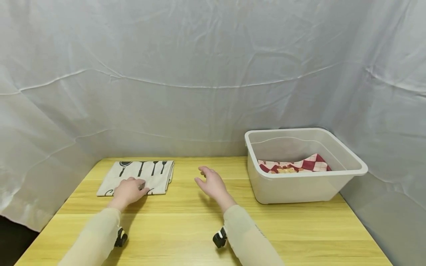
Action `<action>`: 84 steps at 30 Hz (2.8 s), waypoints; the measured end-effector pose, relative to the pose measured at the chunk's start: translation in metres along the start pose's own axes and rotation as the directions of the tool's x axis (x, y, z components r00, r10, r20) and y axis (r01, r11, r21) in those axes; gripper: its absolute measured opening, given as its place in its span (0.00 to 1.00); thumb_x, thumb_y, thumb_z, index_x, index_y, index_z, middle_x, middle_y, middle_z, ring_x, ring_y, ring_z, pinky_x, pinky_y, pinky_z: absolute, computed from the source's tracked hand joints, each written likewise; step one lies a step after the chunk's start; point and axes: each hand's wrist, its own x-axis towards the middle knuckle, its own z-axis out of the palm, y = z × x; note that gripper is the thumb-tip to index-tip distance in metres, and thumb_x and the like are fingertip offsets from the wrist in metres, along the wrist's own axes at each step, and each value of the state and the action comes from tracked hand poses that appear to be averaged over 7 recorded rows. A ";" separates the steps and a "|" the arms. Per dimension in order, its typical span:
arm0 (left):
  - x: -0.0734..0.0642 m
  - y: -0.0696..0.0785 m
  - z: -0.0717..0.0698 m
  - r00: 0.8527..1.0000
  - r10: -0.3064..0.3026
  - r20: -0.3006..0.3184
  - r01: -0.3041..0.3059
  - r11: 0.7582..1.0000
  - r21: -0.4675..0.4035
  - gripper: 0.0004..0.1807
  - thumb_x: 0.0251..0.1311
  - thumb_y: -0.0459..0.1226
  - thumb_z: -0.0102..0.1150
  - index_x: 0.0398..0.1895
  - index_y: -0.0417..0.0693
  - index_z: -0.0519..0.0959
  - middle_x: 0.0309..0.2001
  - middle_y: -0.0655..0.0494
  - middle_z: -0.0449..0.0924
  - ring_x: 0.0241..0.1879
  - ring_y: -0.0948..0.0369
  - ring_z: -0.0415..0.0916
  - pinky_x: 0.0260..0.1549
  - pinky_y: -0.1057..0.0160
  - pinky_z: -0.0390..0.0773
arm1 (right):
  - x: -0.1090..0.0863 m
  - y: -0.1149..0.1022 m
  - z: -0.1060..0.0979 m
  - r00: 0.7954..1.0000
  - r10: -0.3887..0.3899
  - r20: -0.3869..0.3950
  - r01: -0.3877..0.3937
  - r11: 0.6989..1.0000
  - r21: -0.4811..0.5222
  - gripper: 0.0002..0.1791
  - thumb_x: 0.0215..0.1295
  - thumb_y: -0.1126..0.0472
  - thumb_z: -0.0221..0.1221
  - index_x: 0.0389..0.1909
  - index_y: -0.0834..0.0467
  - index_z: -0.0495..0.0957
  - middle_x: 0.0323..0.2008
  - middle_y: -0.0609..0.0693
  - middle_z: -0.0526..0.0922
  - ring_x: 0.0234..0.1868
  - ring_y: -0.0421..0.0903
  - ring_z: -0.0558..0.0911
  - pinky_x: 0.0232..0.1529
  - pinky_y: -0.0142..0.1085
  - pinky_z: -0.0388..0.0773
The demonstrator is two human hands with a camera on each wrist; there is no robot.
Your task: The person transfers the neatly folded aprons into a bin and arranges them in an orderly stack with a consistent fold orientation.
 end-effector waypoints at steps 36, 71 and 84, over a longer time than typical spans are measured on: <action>-0.030 0.131 0.024 0.967 0.255 0.017 -0.255 0.967 -0.005 0.15 0.58 0.52 0.66 0.29 0.52 0.79 0.31 0.50 0.70 0.36 0.49 0.68 0.27 0.46 0.74 | -0.009 0.025 -0.019 0.980 0.193 -0.042 -0.192 0.981 0.029 0.26 0.69 0.59 0.59 0.64 0.68 0.70 0.55 0.68 0.78 0.57 0.63 0.77 0.59 0.54 0.71; -0.002 0.018 -0.018 0.984 -0.146 0.100 0.175 0.718 -0.674 0.37 0.71 0.45 0.51 0.71 0.25 0.55 0.69 0.25 0.55 0.68 0.34 0.55 0.66 0.41 0.58 | -0.003 0.028 -0.021 0.955 0.298 -0.004 -0.297 0.954 0.048 0.30 0.71 0.56 0.58 0.66 0.70 0.67 0.56 0.68 0.78 0.58 0.63 0.76 0.60 0.53 0.71; 0.000 0.013 -0.014 0.950 -0.192 0.246 0.312 0.568 -0.762 0.39 0.72 0.43 0.51 0.71 0.23 0.50 0.67 0.26 0.57 0.59 0.40 0.65 0.56 0.42 0.72 | 0.000 0.028 -0.011 0.917 0.392 0.076 -0.399 0.905 0.146 0.33 0.70 0.53 0.59 0.68 0.69 0.65 0.56 0.66 0.77 0.51 0.58 0.80 0.51 0.48 0.79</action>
